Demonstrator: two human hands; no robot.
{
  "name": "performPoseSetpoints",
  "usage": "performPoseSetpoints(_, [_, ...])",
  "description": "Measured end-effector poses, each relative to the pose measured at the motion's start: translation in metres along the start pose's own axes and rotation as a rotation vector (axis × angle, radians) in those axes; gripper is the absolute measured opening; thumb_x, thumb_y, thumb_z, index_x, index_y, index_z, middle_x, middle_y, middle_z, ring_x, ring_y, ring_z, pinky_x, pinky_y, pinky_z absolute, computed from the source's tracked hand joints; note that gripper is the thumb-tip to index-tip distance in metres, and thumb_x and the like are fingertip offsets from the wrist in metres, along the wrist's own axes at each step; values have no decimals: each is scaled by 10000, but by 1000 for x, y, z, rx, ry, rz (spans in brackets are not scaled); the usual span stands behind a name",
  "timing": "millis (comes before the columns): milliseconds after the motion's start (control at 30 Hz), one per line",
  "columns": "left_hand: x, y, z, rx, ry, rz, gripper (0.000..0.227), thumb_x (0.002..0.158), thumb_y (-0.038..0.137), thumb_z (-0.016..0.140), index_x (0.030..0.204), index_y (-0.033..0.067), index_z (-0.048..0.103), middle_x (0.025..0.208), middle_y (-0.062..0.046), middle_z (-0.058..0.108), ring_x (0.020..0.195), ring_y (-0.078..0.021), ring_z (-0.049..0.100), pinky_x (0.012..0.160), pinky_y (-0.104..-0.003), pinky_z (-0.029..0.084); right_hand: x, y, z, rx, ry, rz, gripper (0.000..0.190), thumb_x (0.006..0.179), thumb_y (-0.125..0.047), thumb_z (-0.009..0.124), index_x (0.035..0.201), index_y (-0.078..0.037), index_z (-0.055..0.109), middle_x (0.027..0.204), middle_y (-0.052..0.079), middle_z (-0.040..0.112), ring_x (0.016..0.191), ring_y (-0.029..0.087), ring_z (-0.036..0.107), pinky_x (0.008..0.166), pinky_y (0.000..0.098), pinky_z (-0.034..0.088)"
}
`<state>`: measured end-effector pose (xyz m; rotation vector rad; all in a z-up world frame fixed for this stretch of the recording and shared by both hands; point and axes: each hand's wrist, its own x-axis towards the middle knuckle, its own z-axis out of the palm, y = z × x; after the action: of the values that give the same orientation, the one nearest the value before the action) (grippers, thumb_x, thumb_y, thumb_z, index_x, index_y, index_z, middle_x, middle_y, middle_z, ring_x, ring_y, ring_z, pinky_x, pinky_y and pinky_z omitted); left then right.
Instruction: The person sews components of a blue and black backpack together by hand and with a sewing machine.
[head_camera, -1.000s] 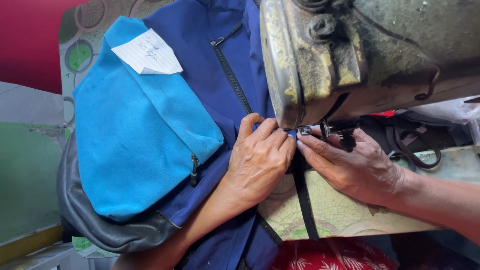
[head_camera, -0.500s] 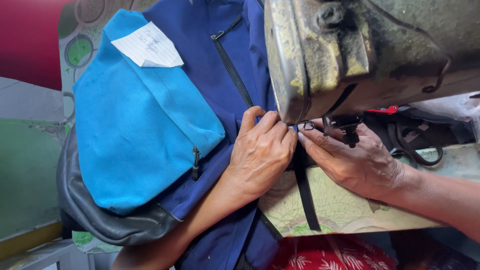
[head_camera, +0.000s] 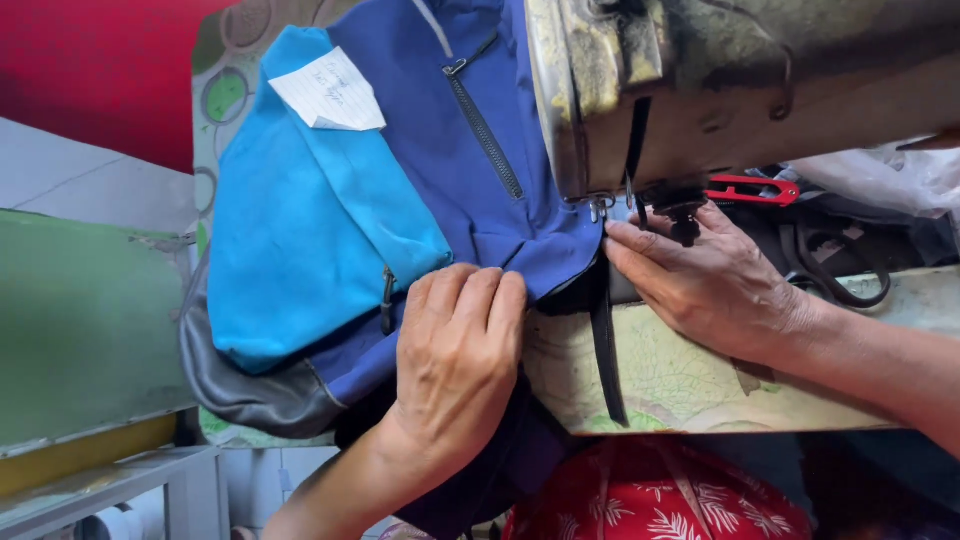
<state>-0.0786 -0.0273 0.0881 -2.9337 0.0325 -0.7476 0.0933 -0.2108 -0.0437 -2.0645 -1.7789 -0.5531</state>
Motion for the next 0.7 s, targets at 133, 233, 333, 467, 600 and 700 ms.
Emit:
performPoseSetpoints(133, [-16,2,-3,-48,38,11,96,991,-49,618,1030,11,682,1004,-137,692,887,-307,655,781,-426,526,5,-3,-10,45,9,-28,275,960,-49,637,1223,-64,711,1337,24,655,949,265,672,748,495,494])
performPoseSetpoints(233, [-20,6,-10,-126,55,22,94,999,-80,621,1042,-25,683,1024,-181,678,884,-333,686,787,-437,554,2,-4,-9,34,19,-28,277,965,-82,650,1233,-105,716,1325,-12,664,1087,272,672,832,477,514])
performPoseSetpoints(333, [-26,10,-21,-59,82,5,98,1025,13,619,1052,-21,707,1000,-155,655,959,-331,674,861,-447,569,2,-5,-12,5,5,-36,321,938,-61,648,1249,-105,709,1335,5,656,1162,250,649,857,491,512])
performPoseSetpoints(467, [-34,19,-20,16,77,63,107,1006,-27,609,946,-1,693,978,-157,684,951,-323,687,871,-465,554,3,-11,-21,4,20,-83,260,983,-68,598,1218,-74,709,1318,50,665,1140,257,637,865,461,486])
performPoseSetpoints(600, [-37,22,-18,83,57,130,127,988,-32,574,923,68,620,974,-150,648,886,-287,673,751,-412,530,8,-24,-39,123,5,-248,262,1025,-86,469,1147,31,669,1189,147,687,1059,306,581,1002,424,465])
performPoseSetpoints(700, [-39,32,-20,193,22,244,115,1009,-4,584,942,41,668,933,-158,633,737,-222,539,685,-348,478,4,-34,-38,79,-1,-323,186,1023,-51,510,1101,32,657,1150,136,678,1027,279,625,933,382,523])
